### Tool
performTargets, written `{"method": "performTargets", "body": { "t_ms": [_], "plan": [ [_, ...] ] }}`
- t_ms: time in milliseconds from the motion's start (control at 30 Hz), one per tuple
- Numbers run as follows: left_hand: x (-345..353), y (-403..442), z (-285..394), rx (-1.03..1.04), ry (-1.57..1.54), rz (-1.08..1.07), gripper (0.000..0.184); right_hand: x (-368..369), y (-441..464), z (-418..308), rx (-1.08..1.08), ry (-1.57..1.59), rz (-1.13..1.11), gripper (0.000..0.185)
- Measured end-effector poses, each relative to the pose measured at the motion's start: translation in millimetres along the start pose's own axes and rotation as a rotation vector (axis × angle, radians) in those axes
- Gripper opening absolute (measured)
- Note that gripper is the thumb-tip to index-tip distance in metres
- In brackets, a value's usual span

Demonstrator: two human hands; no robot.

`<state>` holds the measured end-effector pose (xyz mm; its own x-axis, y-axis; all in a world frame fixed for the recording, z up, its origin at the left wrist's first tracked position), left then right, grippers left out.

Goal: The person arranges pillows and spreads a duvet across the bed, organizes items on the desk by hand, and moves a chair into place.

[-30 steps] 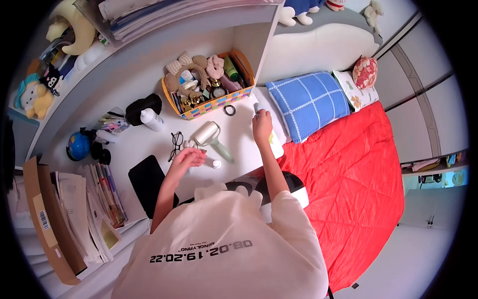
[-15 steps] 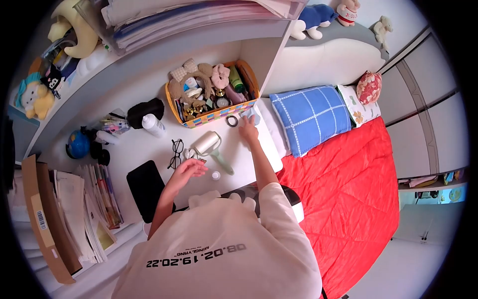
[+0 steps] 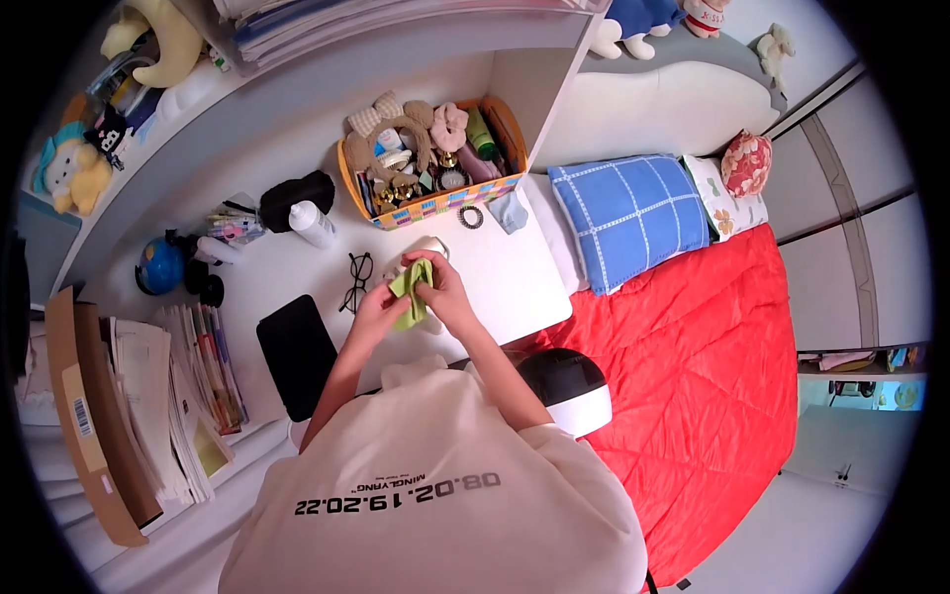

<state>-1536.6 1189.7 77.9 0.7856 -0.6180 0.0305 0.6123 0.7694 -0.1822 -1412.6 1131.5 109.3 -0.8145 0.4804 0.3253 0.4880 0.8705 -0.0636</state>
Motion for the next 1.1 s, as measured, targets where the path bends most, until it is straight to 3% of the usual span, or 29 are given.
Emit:
{"method": "performTargets", "body": {
  "t_ms": [133, 200, 333, 467, 533, 700, 767, 800, 833, 867, 900, 933, 1000, 1100],
  "plan": [
    [-5, -4, 8, 0.055, -0.023, 0.154, 0.021, -9, -6, -4, 0.046, -0.229, 0.074, 0.025],
    [-16, -5, 10, -0.014, 0.120, 0.293, 0.022, -7, -8, -6, -0.127, -0.235, 0.205, 0.019],
    [-22, -10, 21, -0.016, -0.120, 0.319, 0.024, -23, -10, -8, 0.002, -0.236, 0.207, 0.013],
    [-23, -15, 29, -0.069, -0.307, 0.273, 0.024, -29, -17, -8, 0.168, -0.132, 0.064, 0.013],
    [-21, -15, 31, -0.109, -0.374, 0.253, 0.024, -26, -20, -9, 0.343, 0.123, 0.092, 0.012],
    [-27, -11, 21, -0.132, -0.500, 0.188, 0.022, -18, -23, -24, 0.275, 0.310, 0.149, 0.011],
    [-28, -11, 25, -0.057, -0.017, 0.364, 0.020, -22, -20, -18, 0.249, 0.324, 0.175, 0.011],
    [-26, -11, 25, -0.055, -0.017, 0.366, 0.020, -27, -16, -11, 0.105, 0.234, 0.191, 0.012],
    [-23, -10, 27, 0.111, -0.015, 0.347, 0.019, -27, -13, -11, -0.040, 0.145, 0.204, 0.013],
    [-22, -9, 30, 0.277, -0.011, 0.326, 0.018, -27, -12, -9, -0.042, 0.146, 0.199, 0.013],
    [-23, -10, 34, 0.499, 0.229, 0.381, 0.019, -27, -12, -8, -0.021, 0.187, 0.243, 0.013],
    [-23, -13, 41, 0.500, 0.230, 0.383, 0.019, -26, -12, -8, 0.002, 0.228, 0.287, 0.012],
    [-21, -19, 54, 0.582, 0.559, 0.511, 0.018, -27, -12, -1, 0.005, 0.229, 0.311, 0.013],
    [-22, -17, 52, 0.446, 0.429, 0.381, 0.018, -23, -14, 1, 0.018, 0.256, 0.360, 0.018]
  ]
}}
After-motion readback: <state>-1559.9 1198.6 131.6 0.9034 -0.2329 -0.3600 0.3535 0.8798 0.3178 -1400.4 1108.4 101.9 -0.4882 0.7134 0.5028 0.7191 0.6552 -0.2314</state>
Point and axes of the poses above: each hand's wrist, its own y-axis towards the middle knuckle, its own x-axis out of the palm, z = x × y, the point moved 1 cm from there along y, towards the middle knuckle, and after that the axes turned 11 degrees about z, right-handed, at the moved point
